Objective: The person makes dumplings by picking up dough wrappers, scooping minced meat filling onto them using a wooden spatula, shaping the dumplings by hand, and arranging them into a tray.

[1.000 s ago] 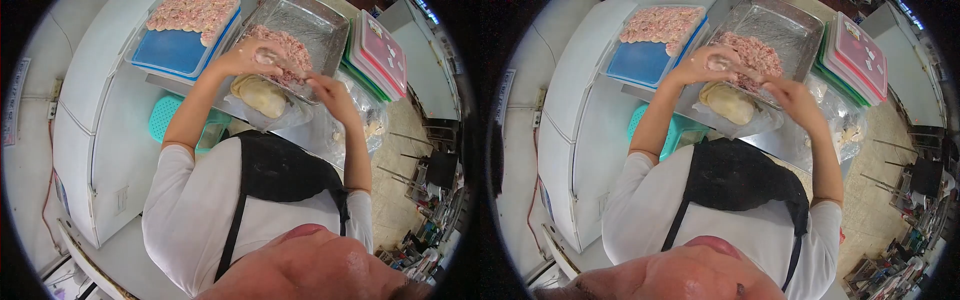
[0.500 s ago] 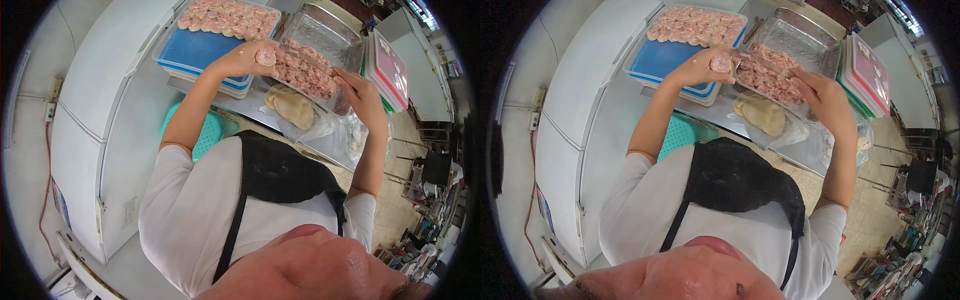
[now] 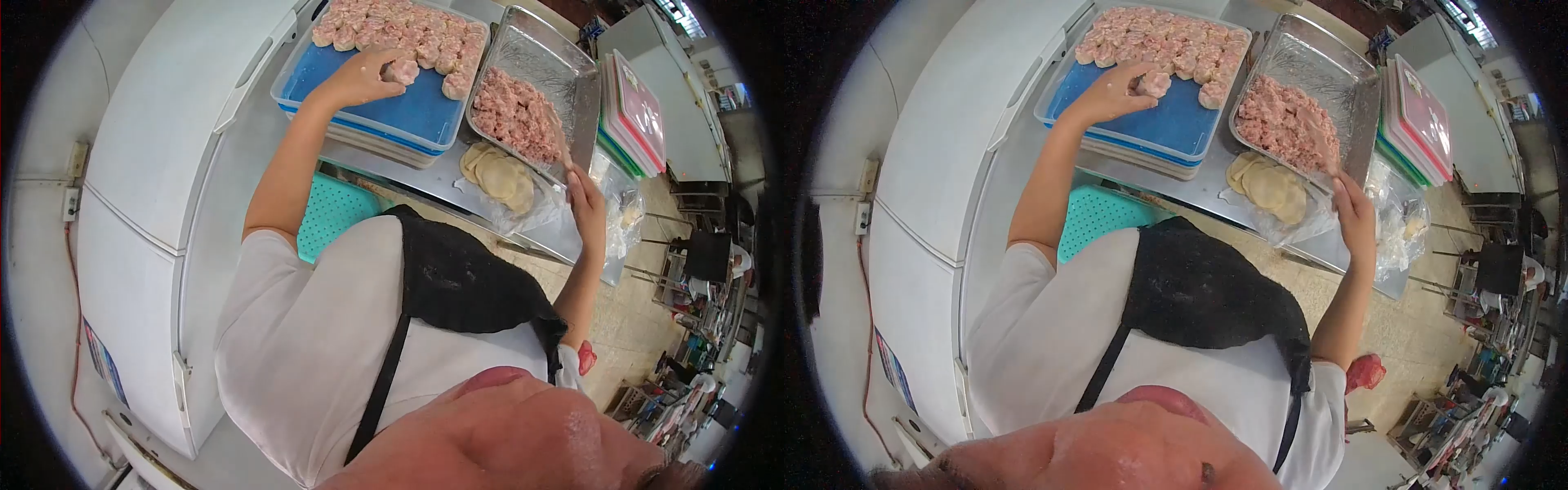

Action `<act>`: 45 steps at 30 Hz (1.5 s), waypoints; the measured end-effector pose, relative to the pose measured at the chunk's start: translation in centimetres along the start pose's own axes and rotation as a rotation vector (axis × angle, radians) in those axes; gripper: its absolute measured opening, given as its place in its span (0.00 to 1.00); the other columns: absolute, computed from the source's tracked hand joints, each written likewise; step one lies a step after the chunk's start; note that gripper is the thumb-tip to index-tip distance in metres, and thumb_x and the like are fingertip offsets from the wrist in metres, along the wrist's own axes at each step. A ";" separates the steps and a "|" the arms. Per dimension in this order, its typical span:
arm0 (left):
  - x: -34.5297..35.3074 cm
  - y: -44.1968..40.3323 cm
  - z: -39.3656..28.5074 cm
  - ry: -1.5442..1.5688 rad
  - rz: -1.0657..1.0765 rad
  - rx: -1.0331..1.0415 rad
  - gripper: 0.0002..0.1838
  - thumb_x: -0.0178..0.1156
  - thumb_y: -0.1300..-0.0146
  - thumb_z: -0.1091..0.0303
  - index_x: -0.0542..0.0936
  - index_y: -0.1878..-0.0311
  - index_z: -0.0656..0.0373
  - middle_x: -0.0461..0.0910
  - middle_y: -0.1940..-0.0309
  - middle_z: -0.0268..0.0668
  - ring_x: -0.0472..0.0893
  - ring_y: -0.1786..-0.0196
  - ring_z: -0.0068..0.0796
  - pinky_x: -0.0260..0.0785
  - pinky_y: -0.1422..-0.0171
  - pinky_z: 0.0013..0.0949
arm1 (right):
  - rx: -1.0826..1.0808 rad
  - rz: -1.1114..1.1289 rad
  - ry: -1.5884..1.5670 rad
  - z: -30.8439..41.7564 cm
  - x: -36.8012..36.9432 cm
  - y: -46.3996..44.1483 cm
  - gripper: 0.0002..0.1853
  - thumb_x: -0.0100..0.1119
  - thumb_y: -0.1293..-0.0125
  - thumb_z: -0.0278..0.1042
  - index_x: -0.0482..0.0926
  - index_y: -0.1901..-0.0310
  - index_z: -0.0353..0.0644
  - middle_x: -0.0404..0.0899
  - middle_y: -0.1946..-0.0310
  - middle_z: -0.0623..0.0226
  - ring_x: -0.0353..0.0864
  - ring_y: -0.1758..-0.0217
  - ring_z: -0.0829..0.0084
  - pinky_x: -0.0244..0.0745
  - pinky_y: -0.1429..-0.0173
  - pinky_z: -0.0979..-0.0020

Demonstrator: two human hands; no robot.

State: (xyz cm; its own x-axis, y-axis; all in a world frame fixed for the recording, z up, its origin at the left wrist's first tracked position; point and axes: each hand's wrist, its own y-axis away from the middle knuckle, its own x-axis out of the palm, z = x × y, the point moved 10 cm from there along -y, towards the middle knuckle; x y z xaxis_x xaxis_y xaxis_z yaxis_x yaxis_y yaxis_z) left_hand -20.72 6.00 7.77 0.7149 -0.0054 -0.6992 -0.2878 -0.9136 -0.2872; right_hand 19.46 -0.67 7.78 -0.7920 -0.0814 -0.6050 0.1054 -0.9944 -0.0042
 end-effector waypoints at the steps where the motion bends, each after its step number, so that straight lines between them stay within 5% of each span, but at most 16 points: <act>1: -0.2 -0.1 -0.6 -0.090 -0.064 0.075 0.34 0.69 0.51 0.57 0.72 0.40 0.61 0.80 0.54 0.49 0.79 0.50 0.45 0.71 0.46 0.39 | 0.079 -0.030 -0.076 -1.3 -0.5 1.2 0.18 0.50 0.28 0.41 0.77 0.45 0.38 0.69 0.76 0.78 0.65 0.75 0.86 0.61 0.70 0.82; 2: -0.3 -0.3 -1.3 -0.180 -0.129 0.151 0.35 0.68 0.50 0.57 0.71 0.39 0.61 0.80 0.54 0.50 0.79 0.50 0.47 0.71 0.46 0.41 | 0.122 -0.064 -0.123 -2.3 -1.0 2.4 0.18 0.50 0.28 0.41 0.78 0.45 0.39 0.68 0.77 0.79 0.62 0.76 0.87 0.58 0.72 0.82; 5: 1.7 -1.9 -0.8 -0.107 0.084 -0.123 0.39 0.68 0.49 0.59 0.66 0.34 0.59 0.74 0.45 0.51 0.75 0.44 0.46 0.69 0.41 0.39 | 0.218 -0.136 -0.226 -5.1 -2.0 5.3 0.18 0.49 0.27 0.42 0.77 0.44 0.41 0.64 0.80 0.81 0.57 0.80 0.89 0.50 0.77 0.83; 11: 4.5 -3.0 -2.3 -0.120 0.034 -0.069 0.42 0.66 0.46 0.59 0.59 0.30 0.61 0.68 0.38 0.56 0.70 0.39 0.55 0.65 0.36 0.43 | 0.235 -0.109 -0.304 -7.2 -2.8 6.2 0.19 0.50 0.27 0.43 0.76 0.43 0.39 0.63 0.81 0.82 0.57 0.82 0.89 0.49 0.78 0.83; 17: 6.2 -4.4 -3.0 -0.286 -0.083 0.064 0.43 0.66 0.46 0.63 0.56 0.29 0.60 0.70 0.40 0.55 0.75 0.44 0.52 0.67 0.39 0.42 | 0.145 -0.052 -0.268 -6.3 -3.9 2.5 0.19 0.51 0.28 0.40 0.74 0.40 0.39 0.65 0.78 0.81 0.59 0.80 0.89 0.53 0.77 0.83; 20: 5.1 -4.1 -4.0 -0.103 0.155 -0.210 0.44 0.65 0.46 0.65 0.54 0.28 0.59 0.74 0.43 0.52 0.78 0.48 0.48 0.68 0.41 0.39 | 0.064 0.047 -0.132 -5.6 -4.0 0.0 0.19 0.50 0.27 0.39 0.73 0.39 0.41 0.66 0.77 0.80 0.60 0.79 0.88 0.55 0.76 0.83; 21: 4.3 -4.0 -4.3 -0.146 0.070 -0.103 0.44 0.61 0.46 0.68 0.52 0.27 0.59 0.76 0.45 0.51 0.79 0.49 0.44 0.69 0.43 0.37 | 0.066 0.097 -0.114 -5.4 -4.1 -0.7 0.19 0.50 0.28 0.39 0.73 0.39 0.41 0.67 0.77 0.79 0.61 0.79 0.88 0.57 0.75 0.83; 24: 4.2 -3.7 -1.5 -0.217 0.139 -0.280 0.41 0.57 0.46 0.71 0.54 0.27 0.59 0.75 0.44 0.51 0.78 0.48 0.44 0.69 0.42 0.38 | -0.090 0.220 0.140 -5.5 -4.3 -2.5 0.18 0.51 0.29 0.37 0.75 0.42 0.40 0.73 0.75 0.71 0.69 0.76 0.79 0.65 0.72 0.76; 28: 3.1 -4.6 -1.4 -0.210 -0.130 -0.149 0.38 0.55 0.47 0.75 0.59 0.29 0.52 0.81 0.55 0.49 0.79 0.51 0.49 0.71 0.45 0.42 | -0.401 0.402 0.797 -8.2 -5.4 -5.9 0.15 0.54 0.34 0.38 0.80 0.54 0.35 0.80 0.65 0.48 0.82 0.62 0.53 0.75 0.58 0.58; 30: 2.9 -4.9 -1.0 -0.276 -0.192 -0.114 0.37 0.54 0.47 0.76 0.61 0.30 0.53 0.81 0.54 0.48 0.79 0.50 0.49 0.71 0.45 0.41 | -0.258 0.379 0.892 -8.6 -8.6 -8.4 0.14 0.56 0.37 0.40 0.82 0.63 0.36 0.81 0.65 0.49 0.81 0.61 0.49 0.76 0.59 0.54; 32: 2.9 -4.7 -1.7 -0.405 -0.220 -0.132 0.34 0.54 0.45 0.75 0.63 0.32 0.53 0.80 0.53 0.48 0.78 0.48 0.49 0.71 0.45 0.41 | -0.244 0.327 1.070 -7.4 -10.4 -11.0 0.14 0.56 0.38 0.41 0.82 0.68 0.37 0.81 0.70 0.52 0.81 0.66 0.50 0.76 0.62 0.55; 34: 3.1 -4.4 -4.4 -0.540 -0.311 -0.106 0.30 0.55 0.44 0.74 0.66 0.34 0.54 0.80 0.52 0.47 0.77 0.48 0.49 0.70 0.45 0.40 | -0.538 0.048 1.087 -6.6 -10.8 -12.4 0.12 0.57 0.41 0.40 0.81 0.73 0.40 0.81 0.73 0.55 0.82 0.68 0.54 0.76 0.65 0.55; 36: 3.4 -3.4 -8.6 -0.642 -0.474 -0.007 0.25 0.55 0.42 0.73 0.71 0.39 0.55 0.79 0.52 0.47 0.77 0.49 0.48 0.70 0.46 0.39 | -0.596 0.064 1.200 -8.9 -7.6 -13.3 0.09 0.56 0.44 0.36 0.80 0.76 0.42 0.81 0.74 0.57 0.83 0.70 0.57 0.76 0.66 0.56; 39: 6.9 -2.4 -15.9 -0.330 -0.530 -0.057 0.18 0.54 0.41 0.73 0.76 0.46 0.56 0.79 0.53 0.45 0.78 0.53 0.47 0.70 0.49 0.40 | -0.669 0.211 1.108 -9.0 -3.1 -7.9 0.08 0.55 0.45 0.34 0.81 0.76 0.42 0.81 0.75 0.58 0.83 0.70 0.58 0.77 0.67 0.58; 45: 23.7 -0.8 -15.3 -0.136 -0.125 -0.020 0.11 0.59 0.43 0.71 0.79 0.56 0.57 0.78 0.60 0.41 0.77 0.54 0.43 0.70 0.50 0.38 | -0.690 0.264 1.054 -7.7 -6.4 -7.6 0.08 0.54 0.46 0.33 0.82 0.75 0.42 0.81 0.75 0.56 0.84 0.68 0.58 0.78 0.67 0.61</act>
State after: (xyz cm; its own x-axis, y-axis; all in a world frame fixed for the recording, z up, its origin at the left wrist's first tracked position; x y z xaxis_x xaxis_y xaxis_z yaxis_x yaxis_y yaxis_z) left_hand 6.23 0.42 1.46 0.6515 0.1624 -0.7410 -0.1880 -0.9118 -0.3651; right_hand 28.36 7.94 5.60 0.1219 0.1374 -0.9830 0.7236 -0.6902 -0.0067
